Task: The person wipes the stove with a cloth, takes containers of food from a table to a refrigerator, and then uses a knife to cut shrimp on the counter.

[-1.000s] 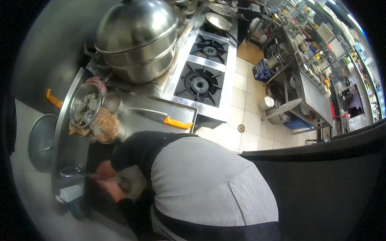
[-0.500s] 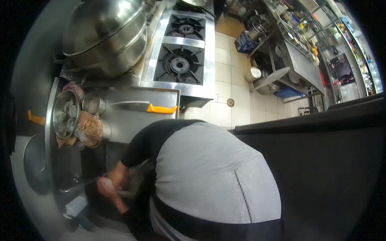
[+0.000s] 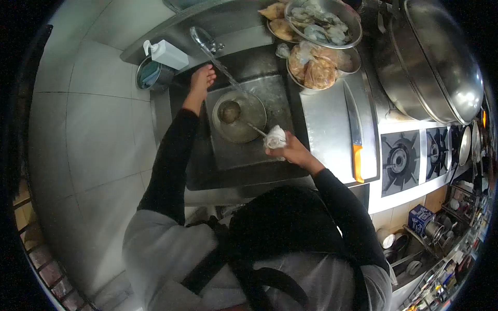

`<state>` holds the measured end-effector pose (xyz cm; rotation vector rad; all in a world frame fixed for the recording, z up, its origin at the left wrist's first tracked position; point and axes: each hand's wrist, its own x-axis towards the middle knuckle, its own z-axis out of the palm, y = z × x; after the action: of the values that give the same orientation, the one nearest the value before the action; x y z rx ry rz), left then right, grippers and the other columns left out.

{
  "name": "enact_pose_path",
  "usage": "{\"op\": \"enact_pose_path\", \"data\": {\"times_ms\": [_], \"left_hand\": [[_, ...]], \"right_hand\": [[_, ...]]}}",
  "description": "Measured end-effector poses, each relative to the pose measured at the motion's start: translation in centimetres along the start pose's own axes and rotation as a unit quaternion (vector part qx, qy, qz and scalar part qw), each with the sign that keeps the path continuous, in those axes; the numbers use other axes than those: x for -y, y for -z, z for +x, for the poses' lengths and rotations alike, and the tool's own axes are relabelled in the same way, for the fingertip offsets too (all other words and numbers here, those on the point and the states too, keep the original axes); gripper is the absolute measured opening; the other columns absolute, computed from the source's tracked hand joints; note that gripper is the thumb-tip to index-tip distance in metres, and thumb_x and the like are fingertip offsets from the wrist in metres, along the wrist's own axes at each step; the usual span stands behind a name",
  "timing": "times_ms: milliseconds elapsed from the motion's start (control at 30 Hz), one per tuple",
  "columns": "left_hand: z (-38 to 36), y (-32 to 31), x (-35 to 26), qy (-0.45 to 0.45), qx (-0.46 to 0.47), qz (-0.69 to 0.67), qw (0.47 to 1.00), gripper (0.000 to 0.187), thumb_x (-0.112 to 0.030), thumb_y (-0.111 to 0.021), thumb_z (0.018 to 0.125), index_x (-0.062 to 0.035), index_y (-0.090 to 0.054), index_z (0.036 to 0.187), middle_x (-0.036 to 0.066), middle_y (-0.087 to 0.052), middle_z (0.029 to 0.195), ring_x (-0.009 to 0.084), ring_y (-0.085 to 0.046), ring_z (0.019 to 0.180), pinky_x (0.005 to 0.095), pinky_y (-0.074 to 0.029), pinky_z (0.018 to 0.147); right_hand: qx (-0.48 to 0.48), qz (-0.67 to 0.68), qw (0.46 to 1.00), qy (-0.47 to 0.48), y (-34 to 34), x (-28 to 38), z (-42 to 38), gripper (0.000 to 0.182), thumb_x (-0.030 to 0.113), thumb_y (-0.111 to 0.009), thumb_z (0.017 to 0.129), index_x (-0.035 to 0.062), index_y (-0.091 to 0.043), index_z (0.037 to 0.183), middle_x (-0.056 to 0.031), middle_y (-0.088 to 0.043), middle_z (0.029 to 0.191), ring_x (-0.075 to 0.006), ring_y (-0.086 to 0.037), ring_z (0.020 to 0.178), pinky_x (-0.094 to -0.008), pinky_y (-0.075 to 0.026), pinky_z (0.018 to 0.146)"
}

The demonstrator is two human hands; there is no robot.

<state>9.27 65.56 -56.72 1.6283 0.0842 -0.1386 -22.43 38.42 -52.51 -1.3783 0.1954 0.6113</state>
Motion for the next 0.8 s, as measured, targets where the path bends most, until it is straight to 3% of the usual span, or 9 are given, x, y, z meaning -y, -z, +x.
{"op": "enact_pose_path", "data": {"times_ms": [133, 167, 233, 300, 333, 400, 500, 600, 800], "left_hand": [[4.7, -3.1, -4.9, 0.208, 0.025, 0.063, 0.976, 0.053, -0.048, -0.052, 0.101, -0.0042, -0.062, 0.127, 0.012, -0.067, 0.106, 0.0188, -0.064, 0.096, 0.0366, -0.05, 0.085], [4.7, -2.3, -2.5, -0.063, 0.149, 0.153, 0.975, 0.063, -0.061, -0.061, 0.092, 0.0002, -0.066, 0.106, 0.008, -0.065, 0.086, 0.0185, -0.062, 0.075, 0.0304, -0.047, 0.061], [8.0, -0.9, 0.4, -0.372, 0.082, 0.536, 0.753, 0.041, -0.032, -0.075, 0.086, -0.0016, -0.063, 0.112, 0.017, -0.067, 0.106, 0.0377, -0.064, 0.1, 0.0494, -0.049, 0.091], [5.3, -2.4, -3.4, -0.199, 0.001, 0.613, 0.764, 0.045, -0.028, -0.079, 0.082, -0.0069, -0.062, 0.118, 0.017, -0.065, 0.111, 0.0378, -0.063, 0.107, 0.0502, -0.051, 0.088], [6.6, -0.9, -1.5, -0.336, -0.018, 0.624, 0.705, 0.049, -0.034, -0.079, 0.082, -0.0046, -0.061, 0.117, 0.017, -0.066, 0.11, 0.0382, -0.063, 0.105, 0.0509, -0.051, 0.085], [1.2, -1.7, -1.4, -0.251, -0.156, 0.533, 0.793, 0.052, -0.048, -0.075, 0.084, -0.0034, -0.066, 0.109, 0.017, -0.068, 0.106, 0.0374, -0.065, 0.097, 0.0496, -0.051, 0.081], [-8.6, -5.2, 0.8, 0.092, 0.02, 0.134, 0.986, 0.063, -0.063, -0.06, 0.092, -0.0038, -0.068, 0.111, 0.009, -0.069, 0.097, 0.019, -0.062, 0.081, 0.0322, -0.048, 0.072], [-23.5, -13.9, -3.3, 0.339, 0.214, -0.071, 0.913, 0.069, -0.068, -0.044, 0.097, -0.0235, -0.044, 0.15, 0.012, -0.056, 0.138, 0.0278, -0.052, 0.128, 0.0502, -0.04, 0.108], [-32.5, -15.6, 1.1, 0.211, 0.118, -0.121, 0.963, 0.057, -0.018, -0.076, 0.087, -0.0112, -0.048, 0.135, 0.014, -0.059, 0.121, 0.0298, -0.063, 0.102, 0.0384, -0.056, 0.083]], "right_hand": [[-0.03, 0.007, 0.999, -0.012, 0.0, 1.2, -1.4, 0.073, 0.023, -0.088, 0.077, 0.0027, -0.047, 0.135, -0.0053, -0.065, 0.114, -0.0164, -0.062, 0.105, -0.0305, -0.048, 0.095], [-0.065, -0.001, 0.998, -0.02, -0.1, 0.7, -2.2, 0.079, 0.026, -0.088, 0.078, 0.002, -0.044, 0.139, -0.006, -0.064, 0.116, -0.0167, -0.061, 0.106, -0.0306, -0.048, 0.095], [-0.121, 0.038, 0.992, -0.023, -0.1, 2.7, -4.3, 0.094, 0.04, -0.09, 0.073, -0.0048, -0.039, 0.139, -0.0144, -0.062, 0.118, -0.0207, -0.063, 0.103, -0.0327, -0.051, 0.092], [-0.141, 0.117, 0.98, -0.076, 1.0, 3.1, -5.2, 0.098, 0.041, -0.089, 0.075, -0.0084, -0.037, 0.14, -0.0169, -0.062, 0.121, -0.0223, -0.062, 0.108, -0.0336, -0.051, 0.095], [-0.143, 0.142, 0.979, -0.041, 2.2, 2.9, -4.9, 0.1, 0.042, -0.09, 0.074, -0.0092, -0.035, 0.141, -0.0178, -0.061, 0.122, -0.023, -0.061, 0.11, -0.0339, -0.05, 0.096], [-0.177, 0.161, 0.971, 0.006, 2.2, 1.3, -4.1, 0.104, 0.041, -0.09, 0.072, -0.0107, -0.033, 0.142, -0.0202, -0.059, 0.126, -0.0267, -0.058, 0.119, -0.0356, -0.047, 0.101], [-0.271, 0.072, 0.96, 0.016, 3.3, 1.0, -4.1, 0.103, 0.038, -0.09, 0.072, -0.0101, -0.033, 0.143, -0.0218, -0.058, 0.129, -0.0296, -0.056, 0.122, -0.036, -0.044, 0.105], [-0.196, 0.011, 0.976, 0.099, 3.7, -0.2, -4.1, 0.104, 0.036, -0.086, 0.074, -0.0091, -0.029, 0.148, -0.0241, -0.058, 0.13, -0.0313, -0.057, 0.121, -0.0357, -0.043, 0.105], [-0.116, -0.372, 0.894, 0.222, 9.7, -3.7, -8.4, 0.053, 0.024, -0.072, 0.089, -0.0027, -0.059, 0.133, -0.0215, -0.065, 0.123, -0.0335, -0.067, 0.105, -0.0409, -0.053, 0.093]]}}
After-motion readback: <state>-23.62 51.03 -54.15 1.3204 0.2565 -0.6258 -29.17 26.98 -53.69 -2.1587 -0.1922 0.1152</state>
